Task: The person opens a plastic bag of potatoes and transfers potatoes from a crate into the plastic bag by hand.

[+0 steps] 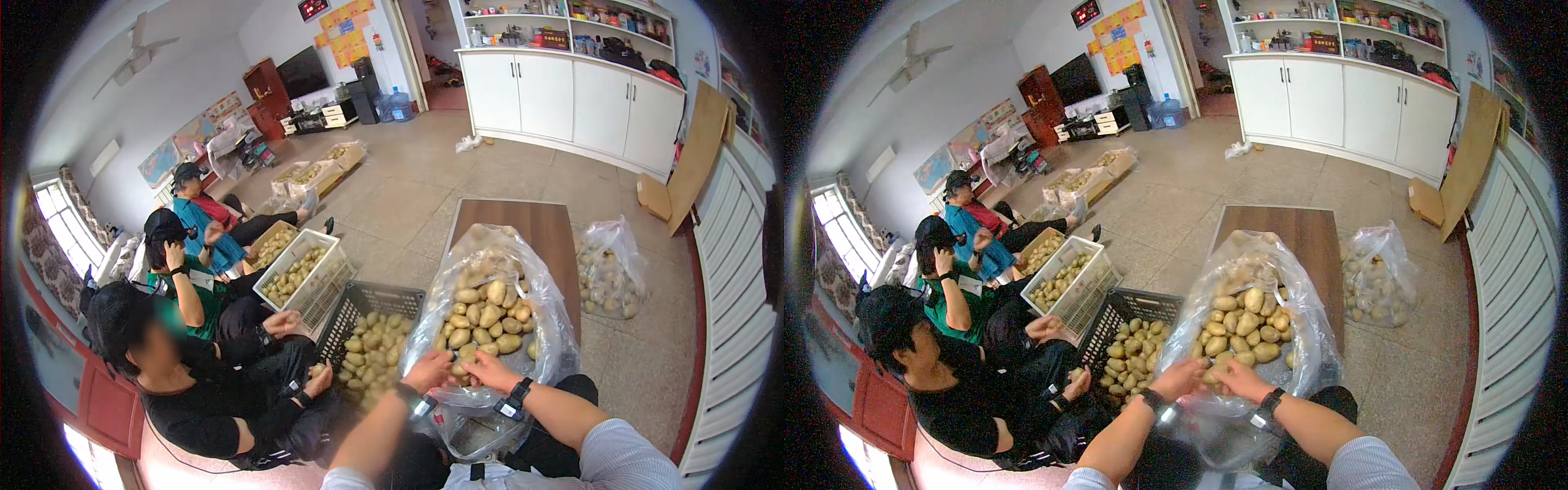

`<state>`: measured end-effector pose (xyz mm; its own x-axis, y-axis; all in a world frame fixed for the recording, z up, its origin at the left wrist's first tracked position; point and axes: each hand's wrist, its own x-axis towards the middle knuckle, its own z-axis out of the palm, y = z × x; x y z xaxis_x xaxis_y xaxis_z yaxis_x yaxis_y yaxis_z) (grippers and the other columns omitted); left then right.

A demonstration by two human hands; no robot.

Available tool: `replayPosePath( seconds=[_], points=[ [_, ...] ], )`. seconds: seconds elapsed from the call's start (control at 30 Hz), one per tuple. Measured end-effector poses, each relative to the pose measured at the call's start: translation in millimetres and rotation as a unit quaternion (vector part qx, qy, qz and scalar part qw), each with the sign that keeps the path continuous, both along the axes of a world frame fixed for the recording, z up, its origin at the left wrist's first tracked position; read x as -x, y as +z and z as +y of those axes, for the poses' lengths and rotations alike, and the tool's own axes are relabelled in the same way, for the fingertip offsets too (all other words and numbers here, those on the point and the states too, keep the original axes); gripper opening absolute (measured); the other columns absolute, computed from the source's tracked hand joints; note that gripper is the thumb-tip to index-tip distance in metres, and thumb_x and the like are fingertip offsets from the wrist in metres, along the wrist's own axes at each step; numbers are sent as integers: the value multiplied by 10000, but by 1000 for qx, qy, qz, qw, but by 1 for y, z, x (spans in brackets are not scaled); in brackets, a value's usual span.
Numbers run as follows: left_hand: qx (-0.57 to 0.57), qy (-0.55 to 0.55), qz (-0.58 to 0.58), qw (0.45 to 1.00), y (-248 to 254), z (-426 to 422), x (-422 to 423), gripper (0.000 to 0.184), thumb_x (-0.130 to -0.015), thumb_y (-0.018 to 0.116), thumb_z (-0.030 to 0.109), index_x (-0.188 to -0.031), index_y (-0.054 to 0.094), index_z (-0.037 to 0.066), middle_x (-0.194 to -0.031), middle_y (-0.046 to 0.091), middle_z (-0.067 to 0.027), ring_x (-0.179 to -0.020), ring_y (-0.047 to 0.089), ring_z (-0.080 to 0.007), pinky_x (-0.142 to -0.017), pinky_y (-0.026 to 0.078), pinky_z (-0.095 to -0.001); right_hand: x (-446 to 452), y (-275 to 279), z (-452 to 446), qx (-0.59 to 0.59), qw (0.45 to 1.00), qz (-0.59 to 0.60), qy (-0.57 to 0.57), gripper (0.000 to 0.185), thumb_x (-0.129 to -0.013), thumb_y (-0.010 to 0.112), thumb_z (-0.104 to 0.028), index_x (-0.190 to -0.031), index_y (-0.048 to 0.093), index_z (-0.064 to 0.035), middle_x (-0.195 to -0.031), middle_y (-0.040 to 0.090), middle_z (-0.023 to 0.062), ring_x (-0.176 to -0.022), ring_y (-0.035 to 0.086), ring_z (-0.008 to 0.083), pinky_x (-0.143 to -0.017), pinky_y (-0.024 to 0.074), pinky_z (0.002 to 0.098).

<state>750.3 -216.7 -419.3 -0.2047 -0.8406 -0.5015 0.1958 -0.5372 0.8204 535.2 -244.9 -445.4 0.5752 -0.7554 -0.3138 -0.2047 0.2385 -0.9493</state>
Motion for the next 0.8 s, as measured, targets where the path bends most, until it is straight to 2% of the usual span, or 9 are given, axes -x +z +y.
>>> replayPosePath(
  seconds=[0.07,0.27,0.37,0.43,0.53,0.63,0.67,0.7,0.8],
  points=[
    [-21,-70,39,997,9,3,10,417,-966,555,357,-1216,488,29,-1033,620,-86,-728,636,-200,-622,532,-324,0,-1,1,4,1000,-11,-3,429,-961,599,-301,-1252,486,-7,-860,630,46,-633,585,90,-562,487,238],
    [-31,-38,85,995,-18,-5,8,305,-967,578,265,-1170,526,44,-1016,615,-72,-740,635,-208,-604,541,-349,2,-5,2,-1,998,-65,-1,352,-979,572,-305,-1211,563,-40,-853,615,2,-671,570,68,-591,477,220],
    [-23,26,103,994,-15,-5,3,275,-959,591,227,-1156,539,42,-975,624,-75,-724,626,-188,-587,546,-337,5,-18,-2,82,996,-17,-41,335,-944,606,-272,-1185,571,-42,-902,640,49,-745,620,161,-662,510,296],
    [-9,62,93,994,-9,-4,-1,270,-954,595,215,-1156,547,42,-942,635,-79,-697,619,-165,-580,549,-315,11,-19,-1,460,861,207,-65,327,-870,637,-212,-1149,586,-49,-1003,626,122,-919,622,294,-786,507,403],
    [4,162,83,983,-8,-5,-11,275,-950,595,220,-1137,548,24,-936,629,-99,-709,621,-191,-592,549,-328,18,-1,7,427,855,286,-65,379,-800,642,-173,-1159,582,-67,-1094,575,171,-1055,553,373,-891,464,469],
    [35,195,111,974,-29,-10,-34,256,-952,581,205,-1121,550,16,-954,624,-101,-727,625,-212,-613,554,-335,22,-5,9,450,834,316,-43,397,-810,633,-182,-1189,568,-84,-1111,553,163,-1054,554,357,-860,487,458],
    [218,146,-123,957,-38,-8,-42,252,-952,575,202,-1121,550,18,-968,623,-103,-742,629,-220,-626,555,-333,22,-6,9,450,834,316,-43,397,-810,633,-182,-1189,568,-84,-1111,553,163,-1054,554,357,-860,487,458],
    [380,85,-345,854,-41,-6,-49,248,-952,570,200,-1121,550,20,-983,622,-104,-758,633,-228,-639,555,-330,21,-8,8,444,835,324,-35,410,-811,632,-186,-1205,562,-97,-1100,559,160,-1034,563,360,-841,495,461],
    [356,53,-486,797,-45,-3,-72,273,-938,589,210,-1122,551,11,-1015,621,-101,-794,635,-238,-639,554,-353,18,-20,5,443,824,352,-7,396,-812,629,-194,-1196,570,-114,-1070,569,150,-978,588,358,-788,512,466]
  ],
)
